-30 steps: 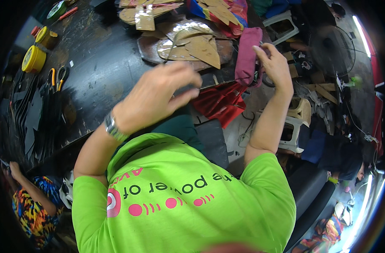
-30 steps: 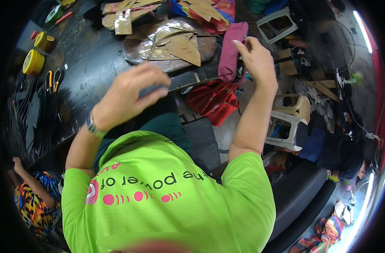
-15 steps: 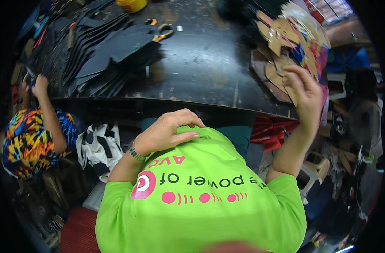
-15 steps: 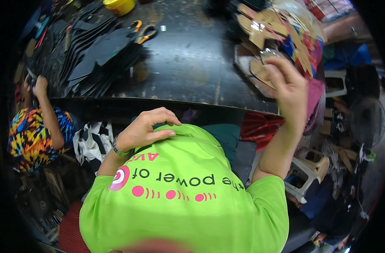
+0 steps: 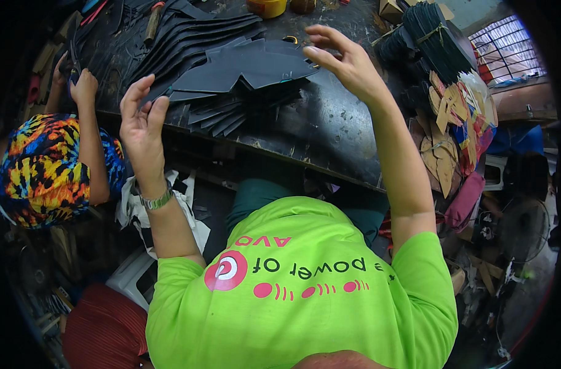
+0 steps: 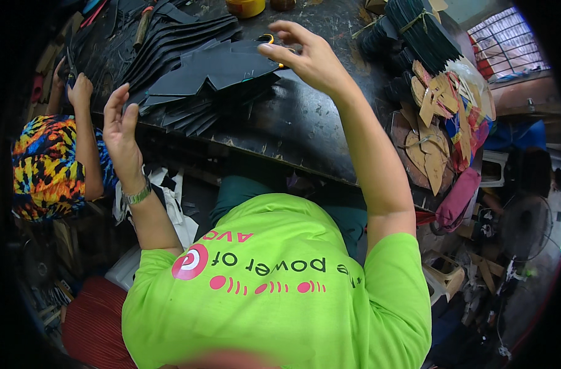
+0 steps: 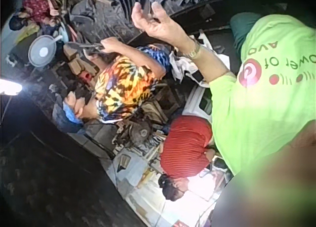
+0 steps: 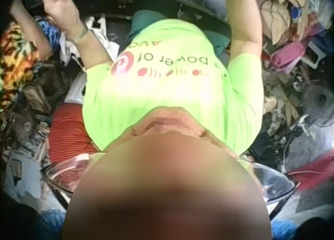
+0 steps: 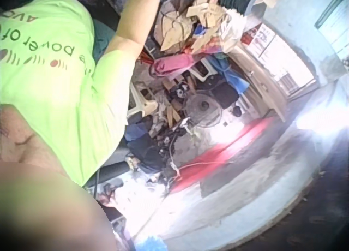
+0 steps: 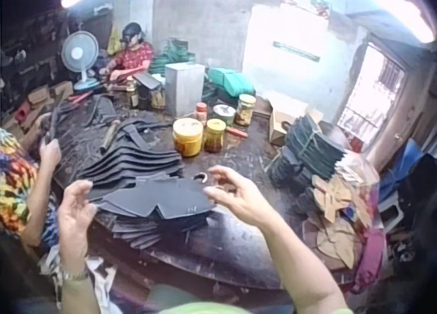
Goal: The person repeatedly places a small cardboard template onto a black leather piece, marks or aligns it, then sets the template aside. They then gather a stack of black leather pieces, align them, and tie the stack with a green string. The person also briefly handles a maroon fabric pouch and a pair of scissors on the table.
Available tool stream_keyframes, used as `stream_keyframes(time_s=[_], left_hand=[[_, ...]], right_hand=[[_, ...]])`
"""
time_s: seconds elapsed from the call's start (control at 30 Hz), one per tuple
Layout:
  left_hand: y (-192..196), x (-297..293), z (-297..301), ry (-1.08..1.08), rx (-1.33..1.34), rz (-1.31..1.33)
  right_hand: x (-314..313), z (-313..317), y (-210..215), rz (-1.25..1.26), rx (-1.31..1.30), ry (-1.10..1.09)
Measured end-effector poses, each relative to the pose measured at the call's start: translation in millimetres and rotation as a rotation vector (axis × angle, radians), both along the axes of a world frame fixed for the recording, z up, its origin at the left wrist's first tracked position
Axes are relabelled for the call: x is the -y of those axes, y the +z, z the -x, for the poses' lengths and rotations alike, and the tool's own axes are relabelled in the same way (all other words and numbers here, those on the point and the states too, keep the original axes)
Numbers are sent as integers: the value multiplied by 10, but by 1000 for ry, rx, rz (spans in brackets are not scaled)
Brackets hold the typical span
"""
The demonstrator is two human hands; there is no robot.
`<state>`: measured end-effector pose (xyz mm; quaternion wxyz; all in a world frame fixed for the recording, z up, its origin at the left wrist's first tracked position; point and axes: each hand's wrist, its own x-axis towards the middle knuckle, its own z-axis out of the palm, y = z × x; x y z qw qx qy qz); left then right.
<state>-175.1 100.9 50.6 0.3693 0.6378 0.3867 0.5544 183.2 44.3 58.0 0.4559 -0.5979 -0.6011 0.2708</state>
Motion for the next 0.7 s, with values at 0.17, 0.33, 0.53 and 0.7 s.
stream_keyframes(time_s=[0.17,0.33,0.53,0.7], left_hand=[[-146,121,-63,-11,-342,-167],[-202,202,-206,-20,-497,-226],[-406,158,-315,62,-329,-173],[-510,158,-429,28,-69,-106]], right_hand=[[-346,129,94,150,284,147],[-210,224,252,-25,475,336],[-111,417,151,-129,854,262],[-167,366,99,-13,697,263]])
